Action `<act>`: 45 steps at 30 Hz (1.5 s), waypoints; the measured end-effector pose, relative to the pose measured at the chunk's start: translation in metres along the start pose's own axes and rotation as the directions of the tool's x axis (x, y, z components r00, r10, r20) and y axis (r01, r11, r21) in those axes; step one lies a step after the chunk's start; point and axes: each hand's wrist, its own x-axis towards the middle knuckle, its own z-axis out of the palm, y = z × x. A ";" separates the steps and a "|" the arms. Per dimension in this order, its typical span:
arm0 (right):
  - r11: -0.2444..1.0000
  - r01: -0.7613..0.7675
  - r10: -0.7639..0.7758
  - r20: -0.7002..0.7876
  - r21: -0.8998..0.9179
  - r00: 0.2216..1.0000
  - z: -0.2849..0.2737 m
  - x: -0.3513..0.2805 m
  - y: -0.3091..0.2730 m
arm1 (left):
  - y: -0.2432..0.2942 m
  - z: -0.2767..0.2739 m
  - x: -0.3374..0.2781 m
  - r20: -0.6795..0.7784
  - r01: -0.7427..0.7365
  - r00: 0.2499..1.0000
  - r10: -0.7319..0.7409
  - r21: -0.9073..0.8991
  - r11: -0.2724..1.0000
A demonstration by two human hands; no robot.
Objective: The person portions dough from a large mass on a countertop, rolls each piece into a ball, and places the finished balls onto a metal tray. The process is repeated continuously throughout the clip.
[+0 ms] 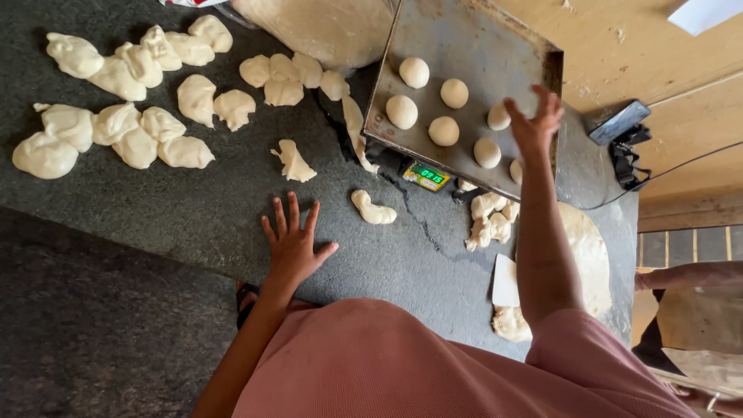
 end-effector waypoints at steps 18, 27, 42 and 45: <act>0.985 -0.095 0.102 -0.043 0.143 0.994 -0.049 0.005 0.070 | -0.008 0.003 0.006 0.090 -0.021 0.996 0.016 0.051 0.999; 0.983 0.175 -0.182 0.208 0.051 0.961 -0.020 -0.013 0.050 | -0.009 0.002 0.010 0.089 -0.017 0.996 0.010 0.077 0.997; 0.883 -0.468 0.439 -0.391 0.024 0.809 -0.062 -0.221 0.087 | -0.012 -0.005 0.004 0.123 -0.042 0.992 0.029 0.107 0.993; 0.746 -0.401 0.467 -0.011 -0.532 0.884 -0.015 -0.318 0.059 | -0.002 -0.003 0.004 0.168 -0.007 0.986 -0.017 0.143 0.990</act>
